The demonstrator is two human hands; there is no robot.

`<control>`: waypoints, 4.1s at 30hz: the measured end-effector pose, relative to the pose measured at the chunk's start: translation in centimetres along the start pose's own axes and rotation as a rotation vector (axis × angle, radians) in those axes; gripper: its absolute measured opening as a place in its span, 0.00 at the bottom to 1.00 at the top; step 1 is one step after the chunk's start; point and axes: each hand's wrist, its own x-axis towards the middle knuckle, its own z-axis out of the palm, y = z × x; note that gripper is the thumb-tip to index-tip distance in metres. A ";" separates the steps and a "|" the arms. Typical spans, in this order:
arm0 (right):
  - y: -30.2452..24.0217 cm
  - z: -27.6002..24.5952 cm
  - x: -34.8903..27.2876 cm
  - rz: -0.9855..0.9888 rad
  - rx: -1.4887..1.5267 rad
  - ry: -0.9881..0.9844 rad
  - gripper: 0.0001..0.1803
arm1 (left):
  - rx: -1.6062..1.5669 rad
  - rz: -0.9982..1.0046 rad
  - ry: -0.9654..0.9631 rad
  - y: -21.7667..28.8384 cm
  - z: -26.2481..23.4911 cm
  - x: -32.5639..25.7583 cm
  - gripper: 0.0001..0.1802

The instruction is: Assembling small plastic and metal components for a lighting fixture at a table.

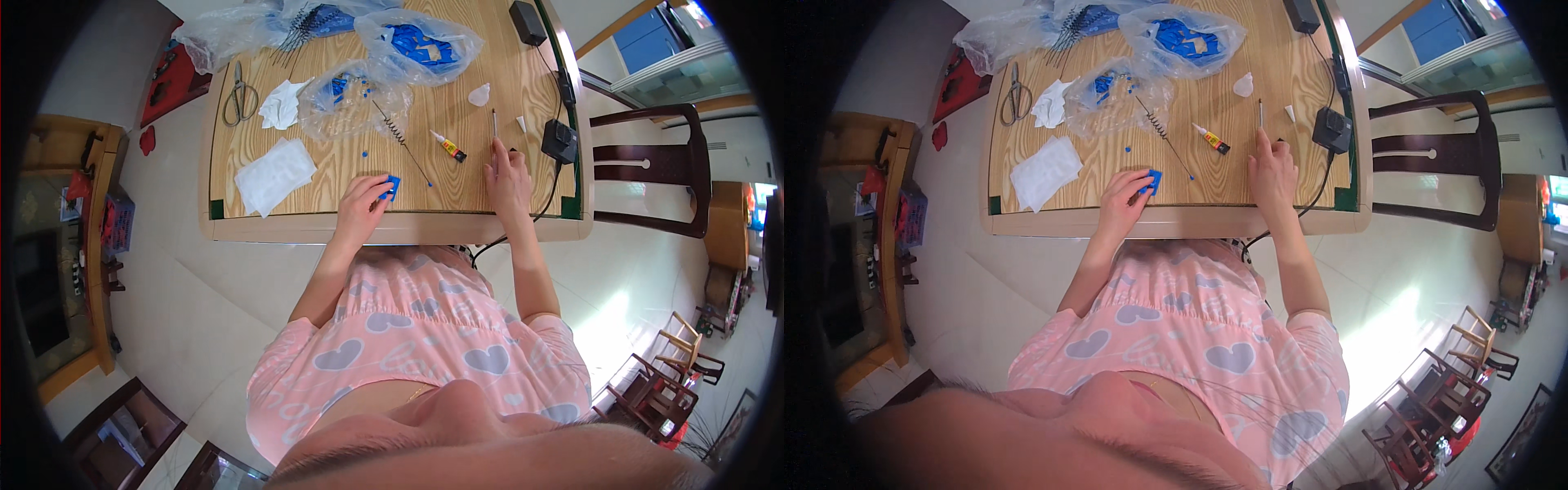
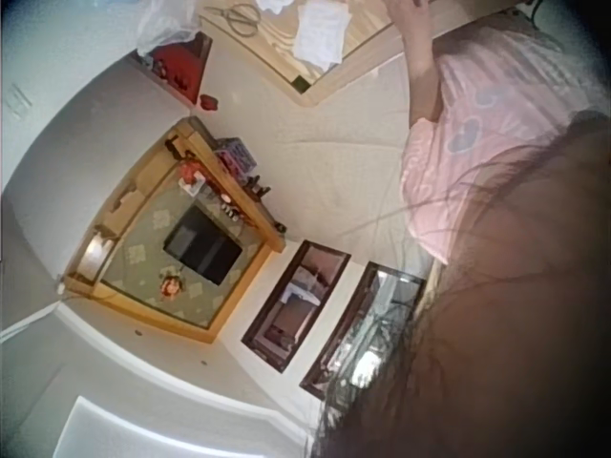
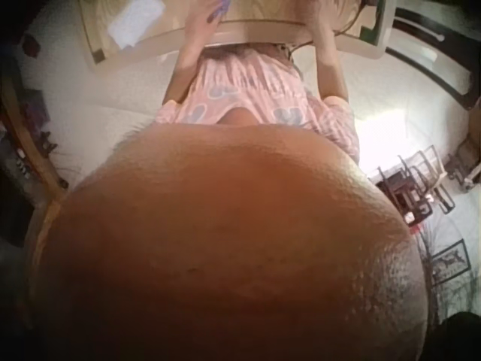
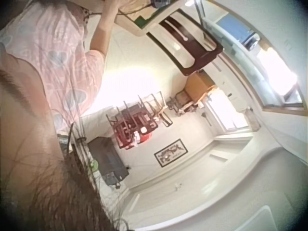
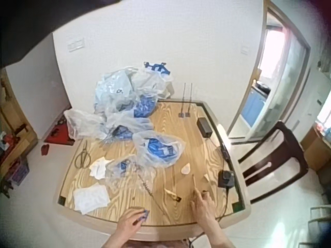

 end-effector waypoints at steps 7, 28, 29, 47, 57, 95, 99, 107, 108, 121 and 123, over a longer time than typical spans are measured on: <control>-8.2 1.9 -3.6 -0.223 0.588 -0.268 0.23 | 0.067 -0.015 -0.006 0.1 1.0 0.5 0.12; -11.2 4.6 -1.2 -0.207 0.627 -0.378 0.14 | 0.066 0.079 -0.120 -0.2 -0.1 2.1 0.10; -11.2 4.6 -1.1 -0.208 0.628 -0.379 0.14 | 0.064 0.067 -0.119 -0.4 0.0 2.1 0.11; -11.7 4.7 -1.5 -0.146 0.577 -0.406 0.17 | 0.082 0.124 -0.051 -1.3 -0.2 2.5 0.10; -11.7 5.1 -1.5 -0.132 0.578 -0.392 0.18 | -0.014 0.008 0.017 -1.3 0.5 2.7 0.07; -10.7 6.8 5.9 -0.235 0.489 -0.162 0.17 | -0.058 0.015 0.089 -0.5 0.9 3.0 0.17; -11.2 4.2 4.8 -0.211 0.556 -0.157 0.13 | -0.200 -0.369 0.180 -2.0 -0.7 2.5 0.19; -10.4 1.8 2.9 -0.462 0.270 0.007 0.10 | 0.177 -0.096 0.254 -4.9 0.2 3.7 0.11; -10.4 1.6 2.7 -0.460 0.268 0.010 0.10 | 0.059 -0.199 0.259 -4.7 0.1 3.7 0.09; -10.4 1.6 1.8 -0.445 0.210 -0.051 0.08 | 0.027 -0.172 0.271 -3.8 -0.1 3.5 0.07; -10.4 1.6 1.8 -0.441 0.205 -0.064 0.08 | -0.001 -0.226 0.254 -3.6 -0.2 3.5 0.07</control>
